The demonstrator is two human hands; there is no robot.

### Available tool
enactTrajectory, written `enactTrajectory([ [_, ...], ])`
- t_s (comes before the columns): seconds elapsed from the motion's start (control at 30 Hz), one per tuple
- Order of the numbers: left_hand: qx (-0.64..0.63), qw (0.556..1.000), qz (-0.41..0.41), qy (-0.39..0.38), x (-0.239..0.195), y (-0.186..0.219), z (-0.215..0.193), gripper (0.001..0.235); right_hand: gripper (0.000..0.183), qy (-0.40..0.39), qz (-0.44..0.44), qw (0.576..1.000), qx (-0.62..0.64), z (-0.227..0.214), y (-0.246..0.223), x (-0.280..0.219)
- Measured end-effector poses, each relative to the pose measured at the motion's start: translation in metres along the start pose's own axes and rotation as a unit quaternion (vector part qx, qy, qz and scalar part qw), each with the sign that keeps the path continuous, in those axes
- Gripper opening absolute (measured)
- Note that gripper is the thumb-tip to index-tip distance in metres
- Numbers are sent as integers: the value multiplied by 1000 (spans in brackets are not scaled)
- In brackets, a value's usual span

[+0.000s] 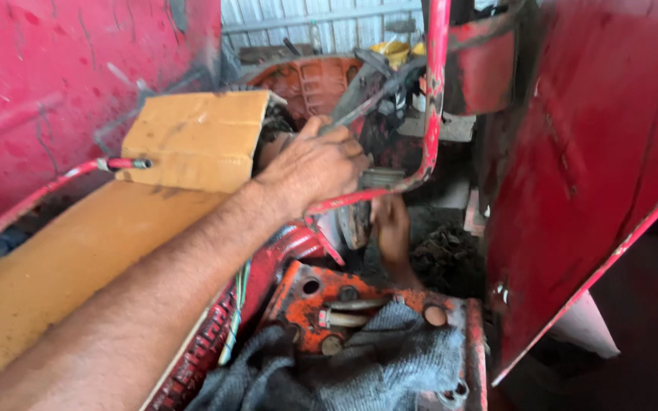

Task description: The person cleans and reinstalls mechanical parts into a red tractor's engine and transmission assembly using their hands and a cloth.

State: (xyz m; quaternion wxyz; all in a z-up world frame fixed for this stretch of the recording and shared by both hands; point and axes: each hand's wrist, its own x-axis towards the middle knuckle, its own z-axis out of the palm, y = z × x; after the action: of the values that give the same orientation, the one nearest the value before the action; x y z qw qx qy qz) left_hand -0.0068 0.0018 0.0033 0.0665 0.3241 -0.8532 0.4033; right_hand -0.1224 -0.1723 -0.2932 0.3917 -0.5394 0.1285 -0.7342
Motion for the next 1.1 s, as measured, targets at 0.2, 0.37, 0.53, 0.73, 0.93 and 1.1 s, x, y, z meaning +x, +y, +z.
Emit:
enactTrajectory([
  [0.2,-14,1000,5,22,-1,0,4,14,9,3,108,993,36,-7,13,3],
  [0.37,16,999,32,33,1,-2,-4,16,8,10,86,996,27,-7,24,8],
  [0.53,34,995,68,-64,6,-2,-19,59,8,-14,69,995,69,-11,21,4],
  [0.73,7,997,56,-58,5,-3,-17,41,11,-8,78,996,50,-5,5,-5],
  [0.93,-9,996,67,-54,4,-4,-8,26,12,13,113,994,3,-3,-9,-3],
  [1.1,-13,993,88,-77,2,-5,-7,31,14,-5,102,994,36,-1,-15,-6],
])
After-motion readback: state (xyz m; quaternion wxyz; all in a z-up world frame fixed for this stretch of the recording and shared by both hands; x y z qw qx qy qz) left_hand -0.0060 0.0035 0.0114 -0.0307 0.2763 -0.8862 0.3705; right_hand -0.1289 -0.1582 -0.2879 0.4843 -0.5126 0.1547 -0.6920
